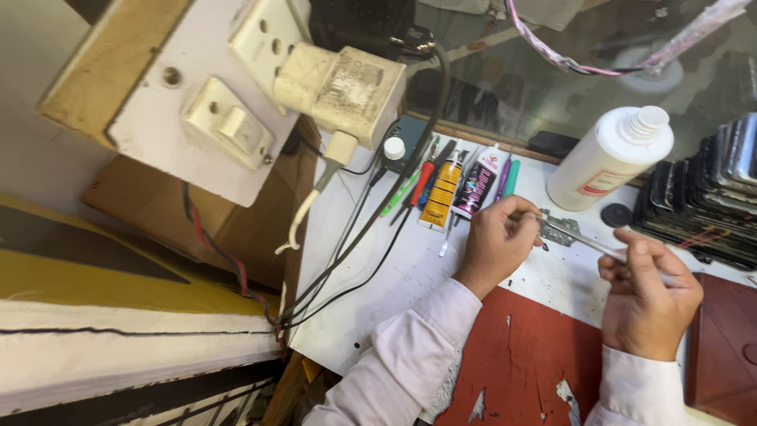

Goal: The person applies adhesive from a tube to a small circuit board and uses a thin tool to clean or scrape the component. They handle various small tools including tweezers and a screwdriver on a repair bench cluttered with parts and tools.

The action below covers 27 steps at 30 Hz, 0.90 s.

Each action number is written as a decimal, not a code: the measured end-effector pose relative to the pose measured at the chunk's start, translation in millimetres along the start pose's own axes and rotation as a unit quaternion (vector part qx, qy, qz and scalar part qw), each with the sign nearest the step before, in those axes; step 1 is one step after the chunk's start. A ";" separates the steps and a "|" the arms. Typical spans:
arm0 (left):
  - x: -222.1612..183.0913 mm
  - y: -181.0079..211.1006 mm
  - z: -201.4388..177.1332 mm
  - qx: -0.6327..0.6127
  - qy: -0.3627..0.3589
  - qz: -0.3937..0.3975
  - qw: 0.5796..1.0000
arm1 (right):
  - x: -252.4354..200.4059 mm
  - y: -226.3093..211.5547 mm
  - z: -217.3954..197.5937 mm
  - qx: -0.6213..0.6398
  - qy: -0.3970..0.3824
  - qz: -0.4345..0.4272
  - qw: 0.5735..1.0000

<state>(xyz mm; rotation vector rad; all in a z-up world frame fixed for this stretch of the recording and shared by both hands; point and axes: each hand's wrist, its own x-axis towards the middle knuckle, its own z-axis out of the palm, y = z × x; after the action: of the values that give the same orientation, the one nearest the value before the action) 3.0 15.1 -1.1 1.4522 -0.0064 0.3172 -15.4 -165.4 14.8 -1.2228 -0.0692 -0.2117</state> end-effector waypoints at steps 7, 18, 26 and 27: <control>-17.7 9.1 17.0 0.105 -0.103 0.128 0.981 | 4.8 16.6 -5.2 -0.045 0.038 -0.031 0.998; -17.7 16.9 16.5 0.151 -0.155 0.134 0.967 | -1.5 5.1 15.0 -0.186 0.013 -0.053 0.981; -17.6 11.8 19.1 0.161 -0.154 0.126 0.967 | -2.0 8.6 15.5 -0.213 0.008 -0.034 0.976; -17.5 11.5 19.2 0.165 -0.154 0.126 0.966 | -2.1 8.8 15.8 -0.216 0.008 -0.035 0.976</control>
<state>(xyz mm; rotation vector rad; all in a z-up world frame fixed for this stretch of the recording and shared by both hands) -12.6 -6.3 9.0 1.8257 -0.4102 0.3049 -14.7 -147.4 11.7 -1.6527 -0.0531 -0.3094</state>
